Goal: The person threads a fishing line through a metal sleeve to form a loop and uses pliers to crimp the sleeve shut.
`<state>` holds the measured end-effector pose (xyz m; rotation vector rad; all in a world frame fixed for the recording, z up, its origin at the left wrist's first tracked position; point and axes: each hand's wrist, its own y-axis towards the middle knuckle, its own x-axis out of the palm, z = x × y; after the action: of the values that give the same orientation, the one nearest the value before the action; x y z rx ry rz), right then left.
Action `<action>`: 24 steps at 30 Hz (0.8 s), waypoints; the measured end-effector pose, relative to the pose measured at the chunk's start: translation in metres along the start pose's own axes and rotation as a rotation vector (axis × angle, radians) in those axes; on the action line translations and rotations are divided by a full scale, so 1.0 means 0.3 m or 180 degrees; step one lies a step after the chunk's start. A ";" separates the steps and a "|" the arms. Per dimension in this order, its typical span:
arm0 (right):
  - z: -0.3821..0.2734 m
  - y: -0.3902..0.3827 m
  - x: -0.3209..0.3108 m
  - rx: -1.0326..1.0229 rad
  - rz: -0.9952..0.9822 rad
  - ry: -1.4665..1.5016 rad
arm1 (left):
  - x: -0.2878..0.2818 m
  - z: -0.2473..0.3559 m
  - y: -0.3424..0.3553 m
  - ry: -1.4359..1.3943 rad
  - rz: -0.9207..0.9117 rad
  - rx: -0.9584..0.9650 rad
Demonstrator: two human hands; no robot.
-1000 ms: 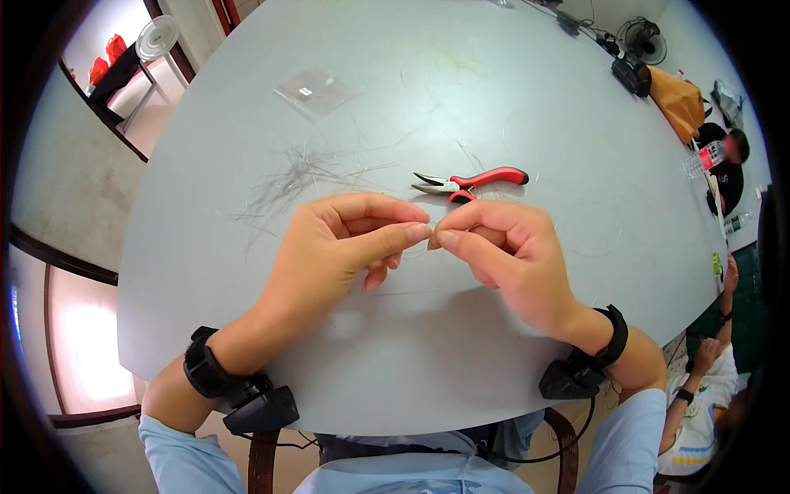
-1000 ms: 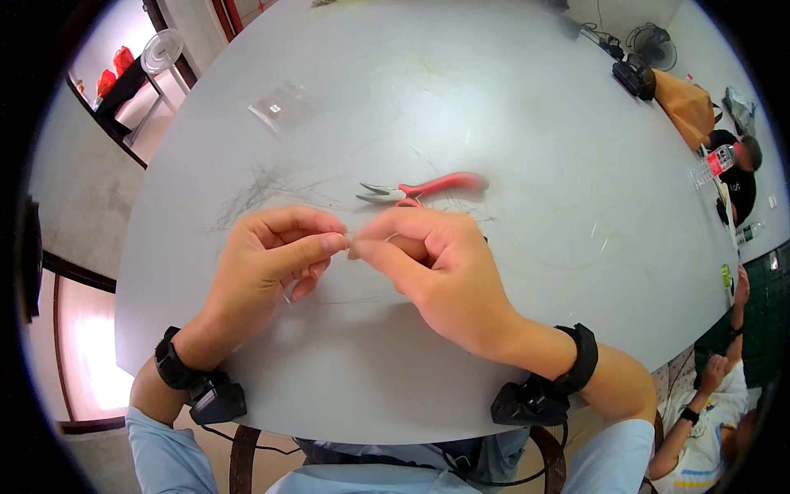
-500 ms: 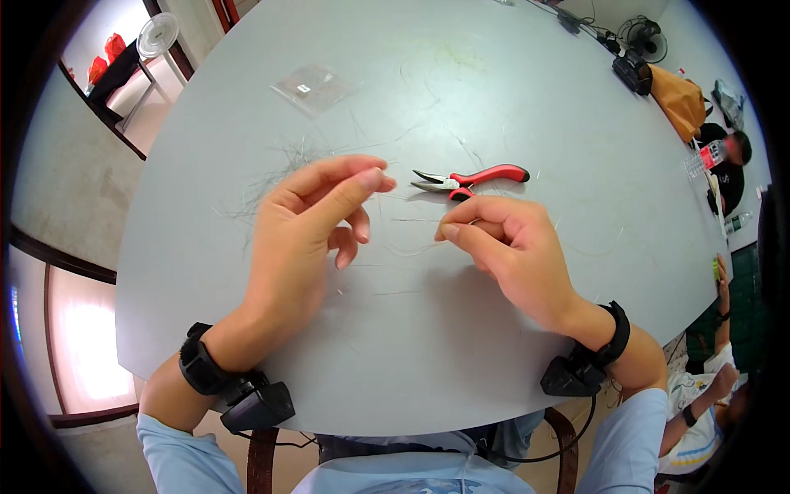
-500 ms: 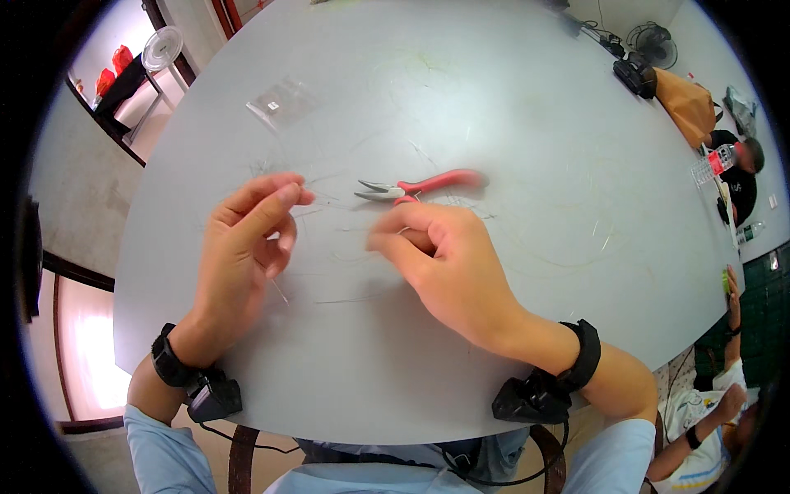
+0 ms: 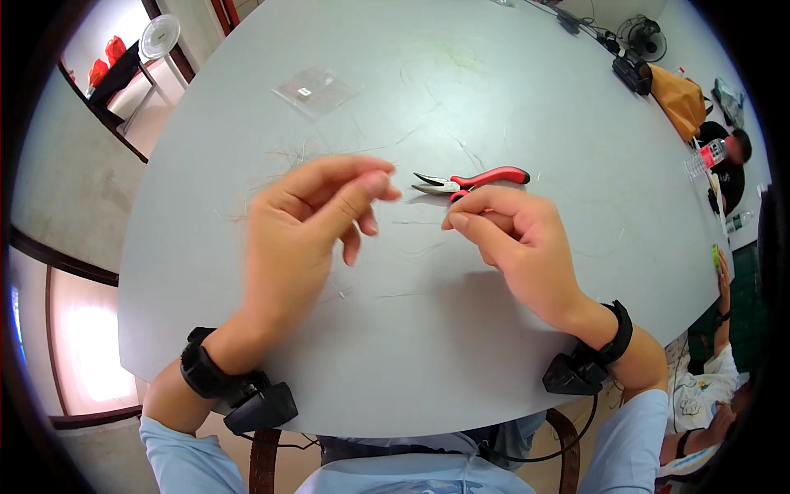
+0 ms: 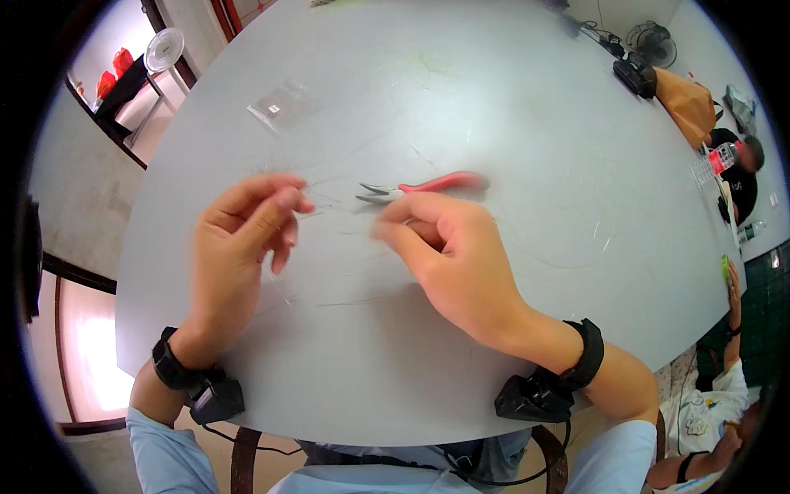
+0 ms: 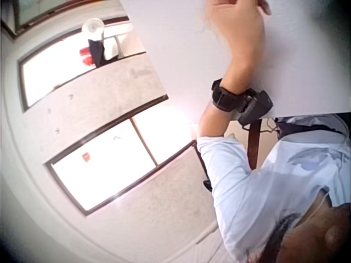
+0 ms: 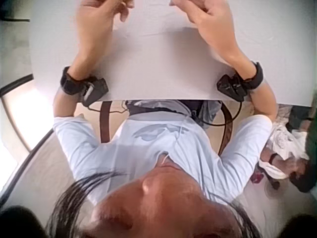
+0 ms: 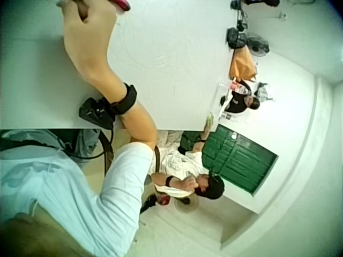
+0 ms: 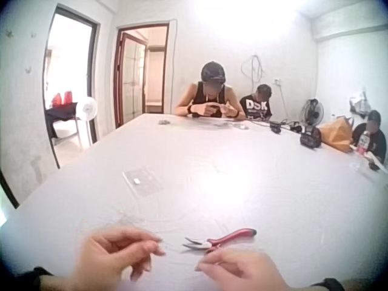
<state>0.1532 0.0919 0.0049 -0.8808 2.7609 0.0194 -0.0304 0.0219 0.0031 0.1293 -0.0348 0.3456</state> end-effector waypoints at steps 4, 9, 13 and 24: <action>-0.011 -0.013 -0.006 -0.0138 -0.0150 0.0308 | 0.022 -0.003 -0.027 -0.0126 -0.0647 -0.0712; -0.005 -0.037 0.004 -0.0175 -0.0224 0.0529 | 0.032 -0.007 -0.036 -0.0248 -0.0863 -0.1060; -0.004 -0.040 0.006 -0.0089 -0.0228 0.0611 | 0.037 -0.011 -0.039 -0.0288 -0.0823 -0.1067; 0.006 -0.042 0.000 -0.0204 -0.0223 0.0397 | 0.042 -0.008 -0.044 -0.0246 -0.0771 -0.1240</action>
<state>0.1607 0.0818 0.0039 -1.0279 2.8563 0.0421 -0.0142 0.0141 -0.0002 -0.2378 -0.1605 0.0873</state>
